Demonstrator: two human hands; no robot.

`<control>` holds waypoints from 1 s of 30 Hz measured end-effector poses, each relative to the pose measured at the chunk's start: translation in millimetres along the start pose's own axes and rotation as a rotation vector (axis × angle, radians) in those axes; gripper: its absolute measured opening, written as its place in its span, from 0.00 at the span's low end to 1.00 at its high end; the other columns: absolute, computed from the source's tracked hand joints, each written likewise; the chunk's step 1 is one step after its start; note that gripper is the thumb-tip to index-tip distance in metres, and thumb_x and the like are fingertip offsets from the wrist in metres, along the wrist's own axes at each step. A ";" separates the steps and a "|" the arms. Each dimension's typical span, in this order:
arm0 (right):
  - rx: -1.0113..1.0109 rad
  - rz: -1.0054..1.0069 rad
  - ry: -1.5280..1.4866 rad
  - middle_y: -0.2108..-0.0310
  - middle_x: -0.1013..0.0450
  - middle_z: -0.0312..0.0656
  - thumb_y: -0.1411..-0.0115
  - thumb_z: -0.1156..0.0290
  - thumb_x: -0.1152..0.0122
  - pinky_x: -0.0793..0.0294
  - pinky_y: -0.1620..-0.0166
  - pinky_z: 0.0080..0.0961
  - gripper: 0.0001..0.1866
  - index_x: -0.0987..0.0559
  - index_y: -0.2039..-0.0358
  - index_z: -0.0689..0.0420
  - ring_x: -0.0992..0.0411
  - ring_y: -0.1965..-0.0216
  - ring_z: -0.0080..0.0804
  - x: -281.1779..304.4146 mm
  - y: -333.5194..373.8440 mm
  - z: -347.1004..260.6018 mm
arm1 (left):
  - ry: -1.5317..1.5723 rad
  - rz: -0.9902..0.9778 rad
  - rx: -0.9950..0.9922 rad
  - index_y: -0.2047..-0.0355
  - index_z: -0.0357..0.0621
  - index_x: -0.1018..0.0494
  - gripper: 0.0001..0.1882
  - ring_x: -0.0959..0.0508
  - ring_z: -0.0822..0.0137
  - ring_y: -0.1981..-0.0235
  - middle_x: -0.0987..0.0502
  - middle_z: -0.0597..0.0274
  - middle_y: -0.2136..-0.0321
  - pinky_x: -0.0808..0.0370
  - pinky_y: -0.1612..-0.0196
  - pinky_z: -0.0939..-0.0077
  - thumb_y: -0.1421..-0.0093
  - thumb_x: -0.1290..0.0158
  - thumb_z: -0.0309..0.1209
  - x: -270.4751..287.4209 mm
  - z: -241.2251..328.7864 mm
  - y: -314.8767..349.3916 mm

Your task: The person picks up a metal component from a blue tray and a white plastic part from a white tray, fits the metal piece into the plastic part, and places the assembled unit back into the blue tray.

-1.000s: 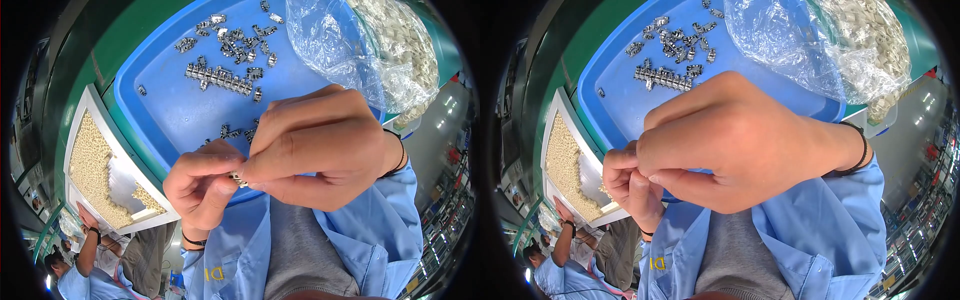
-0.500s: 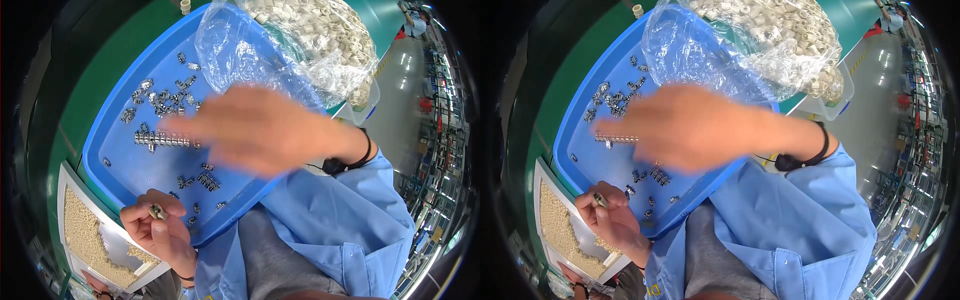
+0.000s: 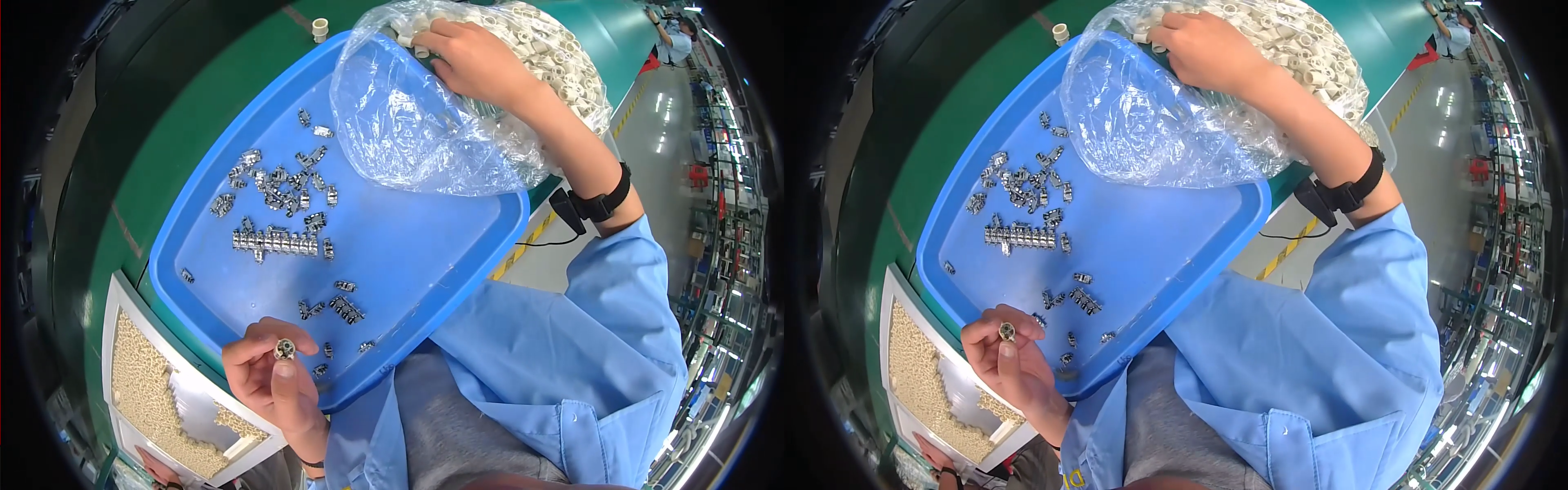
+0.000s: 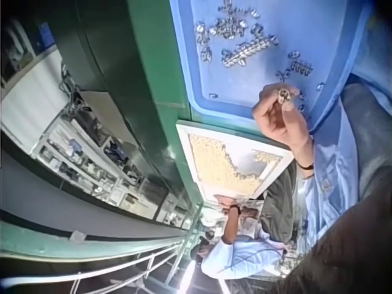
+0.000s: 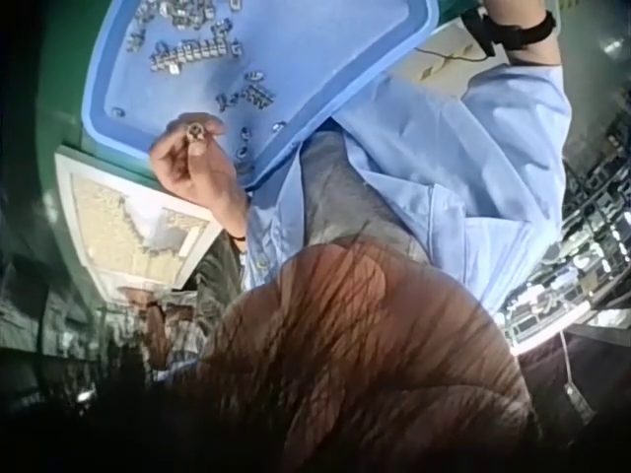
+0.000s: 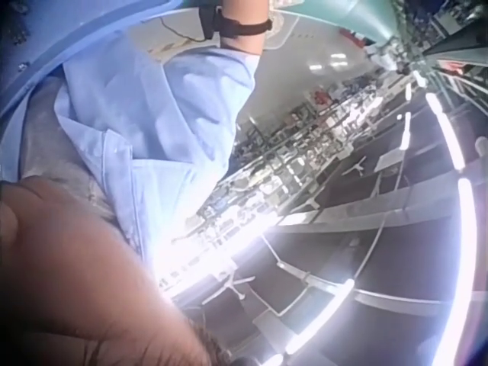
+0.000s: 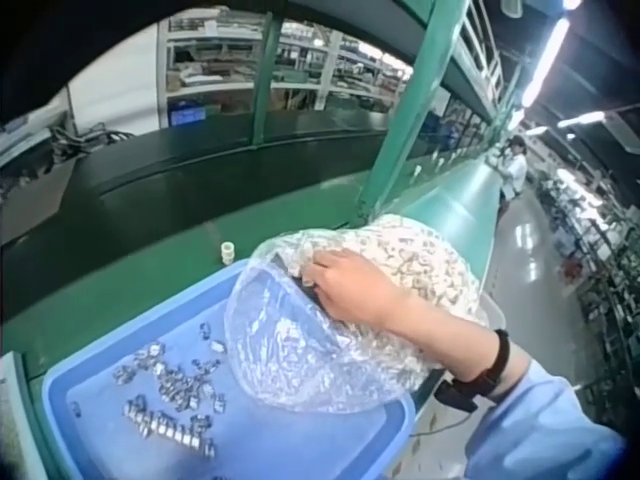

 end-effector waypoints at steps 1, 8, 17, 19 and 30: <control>-0.039 -0.038 0.020 0.61 0.25 0.44 0.44 0.76 0.38 0.24 0.53 0.41 0.17 0.19 0.52 0.54 0.24 0.59 0.48 -1.0 -1.2 1.0 | -0.005 -0.012 -0.004 0.57 0.37 0.31 0.12 0.25 0.64 0.73 0.25 0.51 0.73 0.29 0.70 0.73 0.38 0.44 0.28 0.2 0.2 0.6; 0.016 -0.151 0.119 0.61 0.26 0.45 0.46 0.75 0.39 0.24 0.53 0.41 0.16 0.20 0.54 0.55 0.24 0.60 0.48 7.0 -9.5 0.5 | -0.011 -0.022 0.012 0.57 0.36 0.31 0.12 0.25 0.64 0.73 0.25 0.50 0.72 0.28 0.69 0.73 0.38 0.44 0.28 -4.8 3.1 1.7; -0.232 -0.052 -1.345 0.66 0.25 0.44 0.47 0.79 0.40 0.27 0.64 0.22 0.13 0.22 0.59 0.67 0.24 0.66 0.30 65.4 15.8 -83.0 | 0.030 -0.126 0.079 0.56 0.33 0.31 0.10 0.23 0.64 0.68 0.23 0.47 0.66 0.24 0.63 0.71 0.37 0.45 0.21 -12.3 4.8 -3.6; -0.230 -0.075 -1.586 0.67 0.25 0.44 0.48 0.78 0.38 0.28 0.66 0.20 0.14 0.22 0.60 0.69 0.24 0.67 0.28 73.5 19.2 -115.3 | 0.043 -0.138 0.083 0.55 0.32 0.31 0.11 0.23 0.63 0.67 0.23 0.47 0.65 0.24 0.62 0.70 0.37 0.45 0.19 -15.3 6.1 -3.0; 0.098 -0.066 -1.724 0.73 0.22 0.48 0.48 0.72 0.31 0.27 0.73 0.22 0.16 0.19 0.63 0.71 0.24 0.76 0.30 69.1 14.8 -189.0 | 0.013 -0.221 0.029 0.51 0.27 0.26 0.17 0.20 0.63 0.62 0.20 0.47 0.59 0.24 0.59 0.71 0.42 0.43 0.11 -14.1 8.0 2.5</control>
Point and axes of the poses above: each hand's wrist, its own y-axis away from the middle knuckle, its own x-axis out of the back of the hand, z = x × y, the point moved 2 cm from there along -y, towards the middle knuckle
